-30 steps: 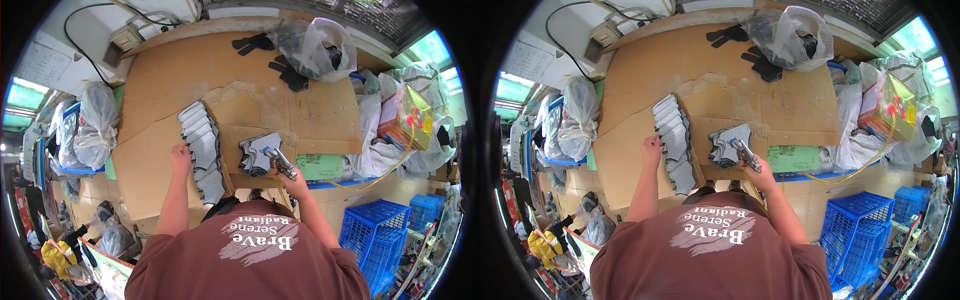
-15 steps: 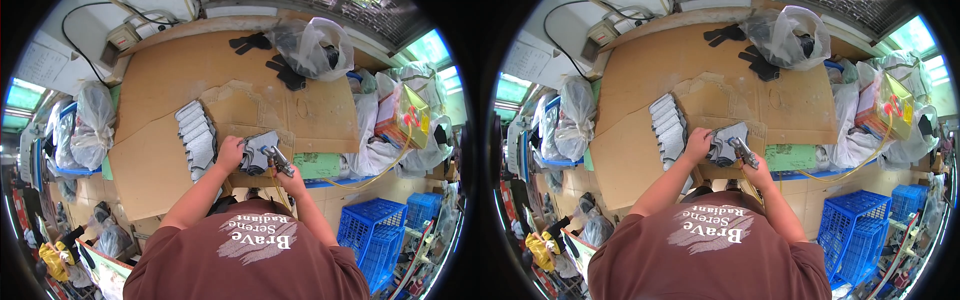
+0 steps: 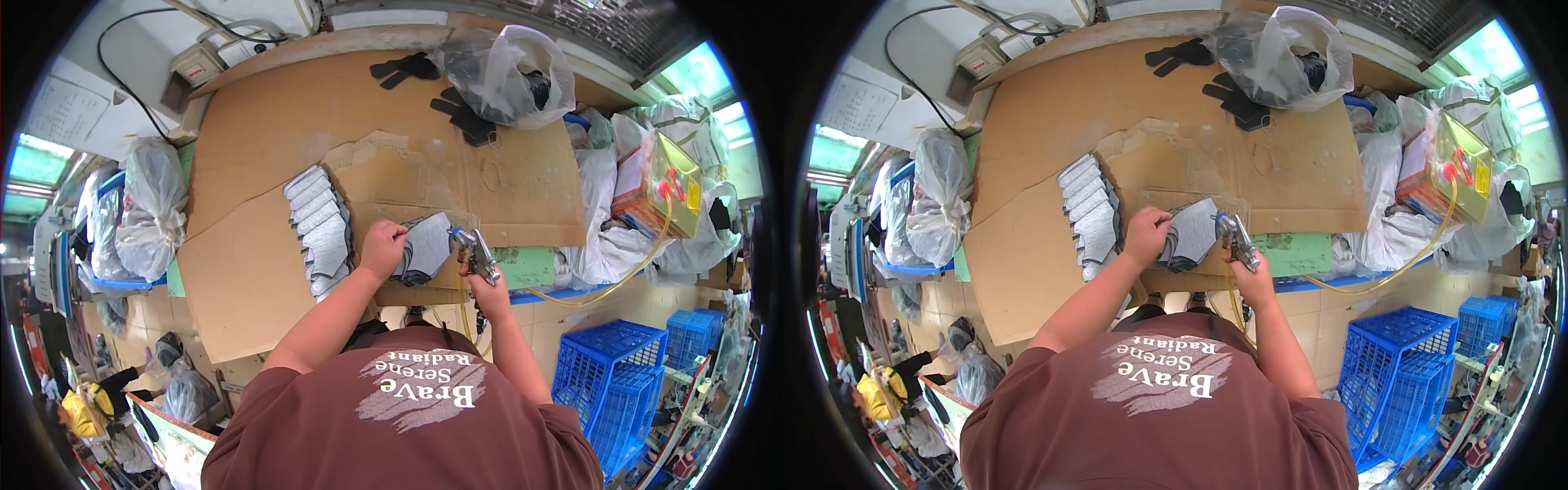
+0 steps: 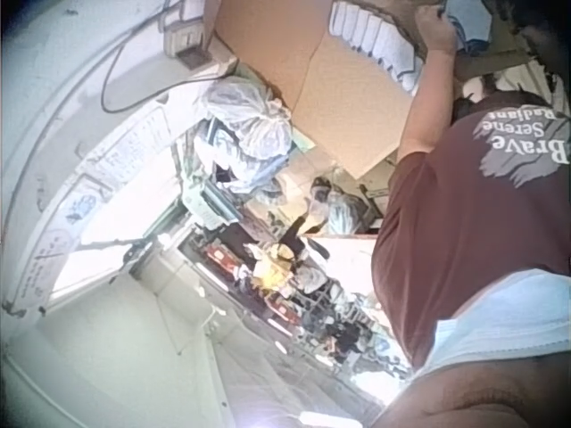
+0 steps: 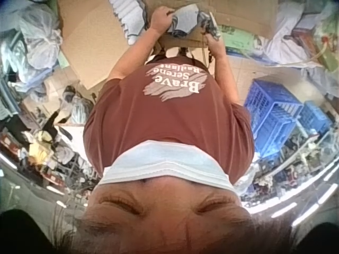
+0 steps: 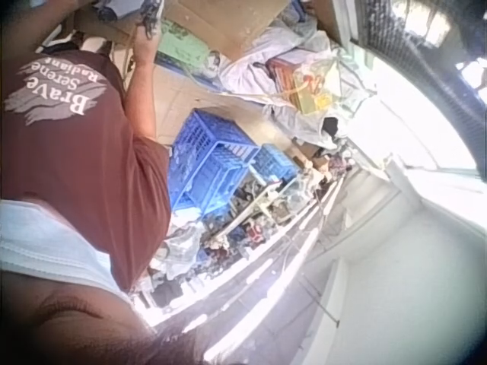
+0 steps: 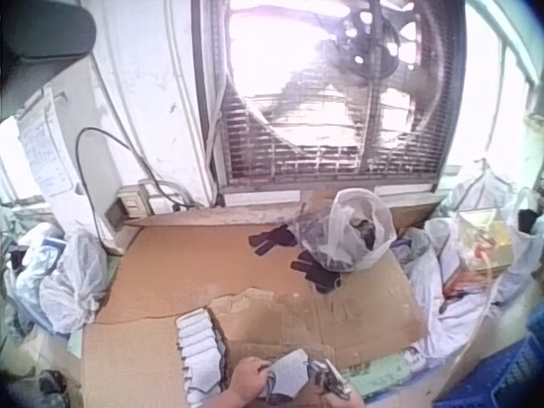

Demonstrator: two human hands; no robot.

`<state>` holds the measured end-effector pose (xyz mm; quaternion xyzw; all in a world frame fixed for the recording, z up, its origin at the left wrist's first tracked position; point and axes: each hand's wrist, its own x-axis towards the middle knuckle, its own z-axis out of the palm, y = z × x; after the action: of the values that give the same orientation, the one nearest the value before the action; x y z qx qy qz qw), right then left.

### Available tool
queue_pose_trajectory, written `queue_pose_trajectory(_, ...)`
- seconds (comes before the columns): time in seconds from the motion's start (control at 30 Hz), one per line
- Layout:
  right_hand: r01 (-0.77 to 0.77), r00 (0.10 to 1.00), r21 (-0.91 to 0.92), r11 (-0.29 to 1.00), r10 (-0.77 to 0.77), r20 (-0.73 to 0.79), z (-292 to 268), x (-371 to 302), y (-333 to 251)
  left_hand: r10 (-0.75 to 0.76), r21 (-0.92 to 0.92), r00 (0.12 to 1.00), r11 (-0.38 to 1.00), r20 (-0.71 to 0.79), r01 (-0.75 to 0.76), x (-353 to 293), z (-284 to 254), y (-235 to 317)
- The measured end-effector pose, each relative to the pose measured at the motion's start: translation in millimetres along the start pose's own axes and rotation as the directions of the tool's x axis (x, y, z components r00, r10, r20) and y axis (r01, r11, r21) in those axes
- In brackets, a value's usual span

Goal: The recorder uses an air-powered glue gun to apply adhesive to several grey shoe components, stacking them neatly after application.

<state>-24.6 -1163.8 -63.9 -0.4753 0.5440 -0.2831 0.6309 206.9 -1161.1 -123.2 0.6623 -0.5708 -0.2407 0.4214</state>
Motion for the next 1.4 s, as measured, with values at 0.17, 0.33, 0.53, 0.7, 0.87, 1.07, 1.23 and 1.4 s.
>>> queue_pose_trajectory(0.17, -0.014, 1.000, -0.007, 1.000, 0.014, 0.012, 2, -6, -6, -0.496, -0.317, 0.855, 0.795, 0.150, 0.517, -7, -43, 7)
queue_pose_trajectory(0.33, 0.001, 0.988, -0.051, 0.999, 0.007, 0.157, 6, -5, -5, -0.746, -0.510, 0.660, 0.535, 0.089, 0.673, -46, -103, -47)
queue_pose_trajectory(0.53, 0.013, 0.974, -0.033, 0.999, -0.005, 0.226, 14, -1, -4, -0.792, -0.294, 0.600, 0.604, -0.112, 0.741, -58, -130, -58)
queue_pose_trajectory(0.7, 0.022, 0.971, -0.108, 0.994, 0.005, 0.240, 19, -1, -5, -0.239, 0.241, 0.905, 0.911, -0.352, 0.335, -54, -104, -51)
queue_pose_trajectory(0.87, 0.040, 0.970, -0.069, 0.997, -0.022, 0.244, 19, 2, 9, -0.033, 0.117, 0.998, 0.992, -0.049, 0.039, -32, -51, -18)
queue_pose_trajectory(1.07, 0.054, 0.968, -0.070, 0.996, -0.035, 0.248, 18, 2, 11, -0.044, 0.050, 0.997, 0.998, 0.066, 0.041, -14, -10, -7)
queue_pose_trajectory(1.23, 0.025, 0.989, -0.060, 0.998, -0.015, 0.150, 15, 0, 3, -0.053, 0.029, 0.992, 0.998, 0.113, 0.050, -11, -5, -3)
queue_pose_trajectory(1.4, -0.028, 0.999, -0.067, 0.997, 0.031, 0.036, 6, 1, -5, 0.032, 0.091, 0.997, 0.995, 0.074, -0.038, -11, -2, -1)
